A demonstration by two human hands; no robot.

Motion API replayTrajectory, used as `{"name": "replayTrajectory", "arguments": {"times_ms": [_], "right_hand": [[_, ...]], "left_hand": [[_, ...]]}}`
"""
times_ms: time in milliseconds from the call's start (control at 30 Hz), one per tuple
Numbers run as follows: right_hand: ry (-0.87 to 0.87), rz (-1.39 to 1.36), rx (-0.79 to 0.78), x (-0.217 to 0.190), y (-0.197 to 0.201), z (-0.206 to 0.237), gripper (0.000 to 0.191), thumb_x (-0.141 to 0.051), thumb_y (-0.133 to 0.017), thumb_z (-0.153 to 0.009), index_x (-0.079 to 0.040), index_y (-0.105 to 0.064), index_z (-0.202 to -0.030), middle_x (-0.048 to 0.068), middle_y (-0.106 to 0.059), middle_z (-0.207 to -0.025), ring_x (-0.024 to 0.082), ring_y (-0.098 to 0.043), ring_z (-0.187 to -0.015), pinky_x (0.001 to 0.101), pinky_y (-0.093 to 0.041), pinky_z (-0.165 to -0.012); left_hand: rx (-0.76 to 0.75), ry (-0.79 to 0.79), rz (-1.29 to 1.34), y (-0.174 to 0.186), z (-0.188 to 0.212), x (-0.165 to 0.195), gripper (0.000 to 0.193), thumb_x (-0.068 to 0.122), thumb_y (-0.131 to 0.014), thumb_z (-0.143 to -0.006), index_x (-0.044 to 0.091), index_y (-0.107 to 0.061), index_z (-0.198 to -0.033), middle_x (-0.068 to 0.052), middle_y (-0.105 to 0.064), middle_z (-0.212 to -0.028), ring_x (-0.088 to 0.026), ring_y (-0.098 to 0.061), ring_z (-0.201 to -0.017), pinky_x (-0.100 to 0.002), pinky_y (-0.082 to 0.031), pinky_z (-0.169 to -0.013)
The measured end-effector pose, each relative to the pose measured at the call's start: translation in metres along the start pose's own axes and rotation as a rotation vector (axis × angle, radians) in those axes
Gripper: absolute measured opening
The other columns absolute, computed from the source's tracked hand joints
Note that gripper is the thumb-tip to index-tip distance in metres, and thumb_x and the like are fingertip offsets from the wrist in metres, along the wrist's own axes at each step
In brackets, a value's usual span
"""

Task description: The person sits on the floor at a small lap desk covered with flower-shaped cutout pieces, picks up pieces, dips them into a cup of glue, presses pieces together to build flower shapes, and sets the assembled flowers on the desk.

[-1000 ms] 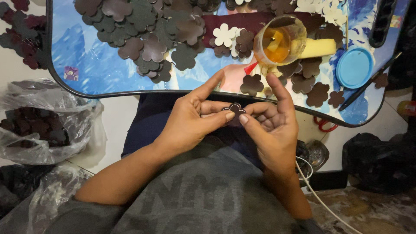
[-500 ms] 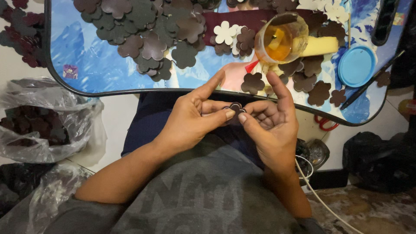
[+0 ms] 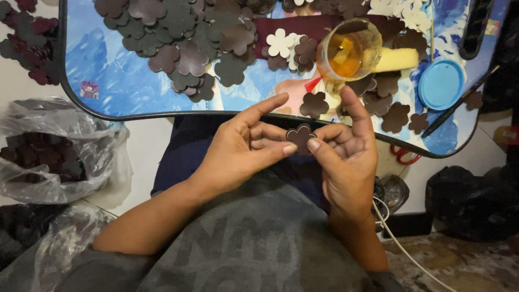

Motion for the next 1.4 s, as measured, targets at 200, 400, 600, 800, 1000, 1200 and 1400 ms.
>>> {"name": "replayTrajectory", "arguments": {"times_ms": [200,400,600,800,1000,1200,1400], "right_hand": [[-0.004,-0.016,-0.023,-0.003,-0.001,0.002,0.085,0.014,-0.066,-0.093,0.002,-0.024,-0.166,0.011,-0.069,-0.101,0.016,-0.07,-0.095,0.0295,-0.057,-0.092],[-0.011,-0.056,-0.035,-0.001,-0.001,0.002,0.084,0.013,-0.065,-0.093,0.003,-0.024,-0.166,0.012,-0.069,-0.103,0.015,-0.069,-0.097,0.0293,-0.057,-0.093],[0.036,0.045,-0.019,-0.013,-0.003,0.013,0.088,0.013,-0.068,-0.093,0.0,-0.024,-0.168,0.009,-0.068,-0.104,0.011,-0.066,-0.098,0.025,-0.054,-0.093],[0.06,0.013,-0.029,-0.022,-0.01,0.02,0.086,0.011,-0.064,-0.094,-0.001,-0.02,-0.167,0.01,-0.068,-0.105,0.014,-0.068,-0.097,0.0286,-0.057,-0.092],[0.103,0.005,-0.004,-0.026,0.0,0.021,0.076,0.005,-0.058,-0.102,0.0,-0.02,-0.168,0.016,-0.071,-0.101,0.019,-0.07,-0.091,0.0329,-0.059,-0.088],[0.056,0.049,-0.07,-0.019,-0.011,0.027,0.08,0.006,-0.061,-0.099,0.0,-0.02,-0.168,0.015,-0.07,-0.101,0.018,-0.069,-0.094,0.0311,-0.057,-0.091],[0.045,0.074,-0.052,-0.021,-0.018,0.03,0.085,0.007,-0.064,-0.095,-0.001,-0.02,-0.167,0.012,-0.069,-0.105,0.016,-0.069,-0.098,0.0303,-0.057,-0.094]], "left_hand": [[0.007,0.028,0.015,-0.004,-0.001,0.001,0.077,-0.003,-0.072,-0.091,0.003,-0.038,-0.16,-0.007,-0.074,-0.1,-0.007,-0.07,-0.092,-0.021,-0.056,-0.085],[0.019,0.006,-0.064,-0.004,0.0,0.006,0.077,-0.002,-0.073,-0.09,0.004,-0.039,-0.159,-0.005,-0.074,-0.096,-0.005,-0.067,-0.087,-0.02,-0.054,-0.08],[-0.044,-0.011,-0.031,-0.014,0.004,0.009,0.077,-0.001,-0.074,-0.09,0.004,-0.039,-0.158,-0.001,-0.071,-0.104,-0.004,-0.066,-0.092,-0.019,-0.054,-0.084],[-0.019,-0.036,0.005,-0.02,0.007,0.013,0.073,0.0,-0.073,-0.092,0.002,-0.042,-0.158,-0.005,-0.071,-0.098,-0.008,-0.069,-0.089,-0.021,-0.055,-0.08],[0.039,-0.056,0.012,-0.016,0.011,0.021,0.073,0.001,-0.072,-0.091,0.002,-0.041,-0.157,-0.005,-0.073,-0.094,-0.008,-0.071,-0.087,-0.02,-0.056,-0.079],[0.046,-0.075,-0.005,-0.019,0.011,0.022,0.074,0.0,-0.074,-0.091,0.002,-0.042,-0.158,-0.004,-0.071,-0.093,-0.006,-0.067,-0.084,-0.019,-0.055,-0.076],[0.061,-0.058,-0.043,-0.02,0.012,0.019,0.076,0.001,-0.073,-0.09,0.003,-0.04,-0.158,-0.004,-0.073,-0.092,-0.005,-0.068,-0.082,-0.019,-0.054,-0.075]]}}
Point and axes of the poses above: each hand's wrist, its own z-axis away from the middle knuckle, its own y-axis out of the back of the hand, x = y × z, the point moved 10 cm from there along -z, towards the middle knuckle
